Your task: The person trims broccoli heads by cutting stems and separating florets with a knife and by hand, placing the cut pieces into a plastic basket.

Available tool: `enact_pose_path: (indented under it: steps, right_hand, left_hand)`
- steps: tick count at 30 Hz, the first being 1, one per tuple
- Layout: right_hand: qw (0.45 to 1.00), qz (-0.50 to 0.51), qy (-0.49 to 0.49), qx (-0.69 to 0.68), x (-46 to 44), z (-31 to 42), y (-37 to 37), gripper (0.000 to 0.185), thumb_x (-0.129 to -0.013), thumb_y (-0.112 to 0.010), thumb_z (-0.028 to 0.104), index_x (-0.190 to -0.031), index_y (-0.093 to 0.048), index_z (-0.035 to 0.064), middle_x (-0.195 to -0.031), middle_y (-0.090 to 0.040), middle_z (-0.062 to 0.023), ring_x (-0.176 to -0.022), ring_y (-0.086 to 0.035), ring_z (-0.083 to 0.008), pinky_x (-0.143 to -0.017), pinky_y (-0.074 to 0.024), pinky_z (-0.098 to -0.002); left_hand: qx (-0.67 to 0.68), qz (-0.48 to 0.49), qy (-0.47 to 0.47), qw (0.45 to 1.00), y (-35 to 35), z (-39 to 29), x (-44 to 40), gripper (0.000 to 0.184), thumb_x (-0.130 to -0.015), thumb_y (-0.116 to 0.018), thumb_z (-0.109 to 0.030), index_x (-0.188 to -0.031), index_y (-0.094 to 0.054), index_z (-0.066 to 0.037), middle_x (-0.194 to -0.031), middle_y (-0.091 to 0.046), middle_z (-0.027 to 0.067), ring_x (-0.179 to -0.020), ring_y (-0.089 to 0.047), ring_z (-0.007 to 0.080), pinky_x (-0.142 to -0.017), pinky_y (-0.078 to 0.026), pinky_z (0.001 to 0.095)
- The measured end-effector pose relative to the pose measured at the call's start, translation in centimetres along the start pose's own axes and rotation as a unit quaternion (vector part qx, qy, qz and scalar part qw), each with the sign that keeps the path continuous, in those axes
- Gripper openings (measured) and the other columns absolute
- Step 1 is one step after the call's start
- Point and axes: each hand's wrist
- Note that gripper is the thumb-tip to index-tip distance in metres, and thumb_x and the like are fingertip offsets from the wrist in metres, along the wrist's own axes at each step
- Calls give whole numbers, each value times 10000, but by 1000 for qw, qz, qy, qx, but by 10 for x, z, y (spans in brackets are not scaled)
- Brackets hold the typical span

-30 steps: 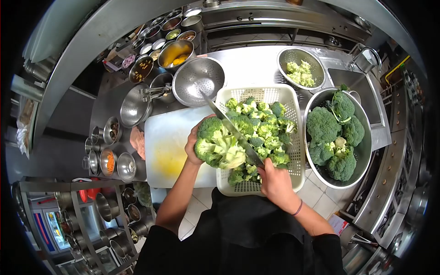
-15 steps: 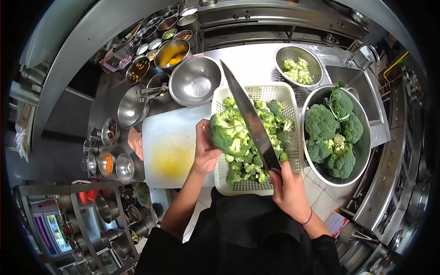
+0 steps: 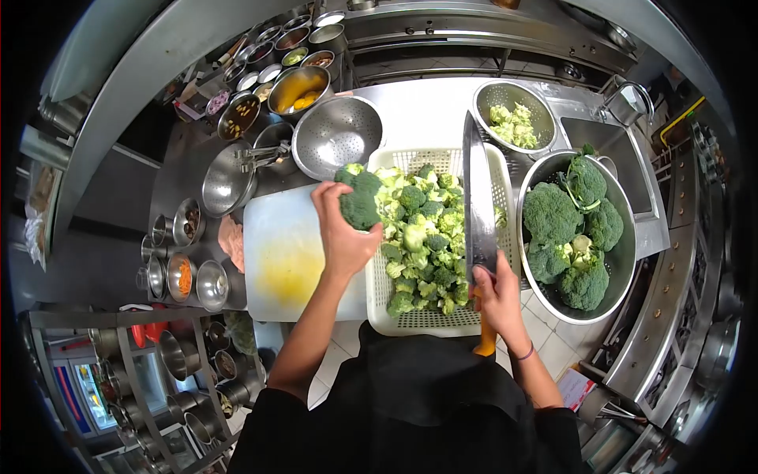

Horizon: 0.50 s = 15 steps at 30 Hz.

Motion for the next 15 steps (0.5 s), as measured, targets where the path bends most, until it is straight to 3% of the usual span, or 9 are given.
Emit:
enact_pose_path:
  steps: [2, 3, 4, 6, 7, 8, 10, 14, 15]
  right_hand:
    - [991, -35, 48, 122, 0, 2, 7, 164, -974, -550, 98, -1076, -469, -1, -671, -626, -109, -520, -612, -195, -457, -452, -322]
    - [984, -29, 95, 145, 1, 4, 9, 156, -964, -562, 91, -1041, -474, -12, -643, -623, -129, -506, -608, -244, -474, -457, -350]
    - [975, -20, 143, 169, 2, 7, 11, 154, -954, -574, 85, -1006, -479, -23, -616, -620, -149, -493, -604, -293, -490, -462, -377]
    - [971, -21, 163, 173, 1, 20, 8, 115, -919, -602, 63, -938, -515, -10, -642, -616, -146, -535, -591, -333, -517, -464, -382]
    - [943, -14, 255, 211, -2, 24, 6, 105, -895, -616, 52, -918, -526, 5, -646, -606, -136, -553, -589, -326, -528, -460, -384]
    - [905, -6, 345, 247, -6, 28, 4, 100, -871, -631, 41, -899, -538, 19, -649, -597, -126, -571, -588, -320, -539, -455, -387]
    - [899, 0, 358, 253, -8, 37, -2, 109, -831, -653, 36, -884, -558, 44, -657, -570, -111, -577, -563, -311, -544, -438, -395]
    - [846, 20, 421, 325, -7, 56, 0, 156, -777, -658, 23, -905, -573, 53, -658, -552, -82, -530, -529, -279, -511, -411, -379]
    - [832, 10, 463, 307, -6, 63, 3, 179, -748, -657, 20, -902, -575, 59, -659, -553, -64, -529, -532, -258, -508, -406, -371]
  left_hand:
    - [295, 23, 172, 940, 9, 14, -2, 654, -627, -720, -25, -1205, -415, -51, -1156, -454, 110, -1111, -485, 239, -1017, -378, 374]
    - [344, 68, 173, 921, 14, 26, -9, 619, -727, -671, -108, -1269, -382, -38, -1151, -480, 96, -1091, -513, 224, -1002, -412, 361]
    - [470, 94, 253, 841, 17, 27, -6, 478, -861, -557, -231, -1272, -432, -20, -1193, -535, 114, -1128, -541, 229, -1010, -437, 377]
    - [635, 83, 359, 678, 6, 29, 2, 438, -937, -453, -323, -1264, -510, -37, -1236, -587, 124, -1153, -573, 265, -1012, -458, 415]
    - [706, 114, 379, 588, 6, 28, 8, 444, -963, -396, -365, -1236, -579, -67, -1268, -605, 132, -1150, -592, 299, -1018, -458, 447]
    - [705, 112, 380, 588, 3, 26, 13, 444, -963, -396, -365, -1236, -579, -67, -1268, -605, 132, -1150, -592, 299, -1018, -458, 447]
    - [759, 124, 412, 489, -4, 11, 17, 469, -944, -433, -421, -1198, -599, -63, -1175, -635, 126, -1090, -616, 286, -985, -476, 449]
    - [752, 121, 481, 434, -10, 4, 18, 539, -942, -405, -486, -1237, -574, -67, -1204, -614, 136, -1059, -613, 293, -956, -491, 486]
    - [806, 153, 425, 384, -9, 11, 22, 592, -953, -373, -512, -1280, -539, -48, -1223, -600, 139, -1047, -607, 293, -950, -495, 487]
Point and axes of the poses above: each hand's wrist, its own x-axis away from the middle knuckle, its own y-axis out of the back of the hand, z = x × y
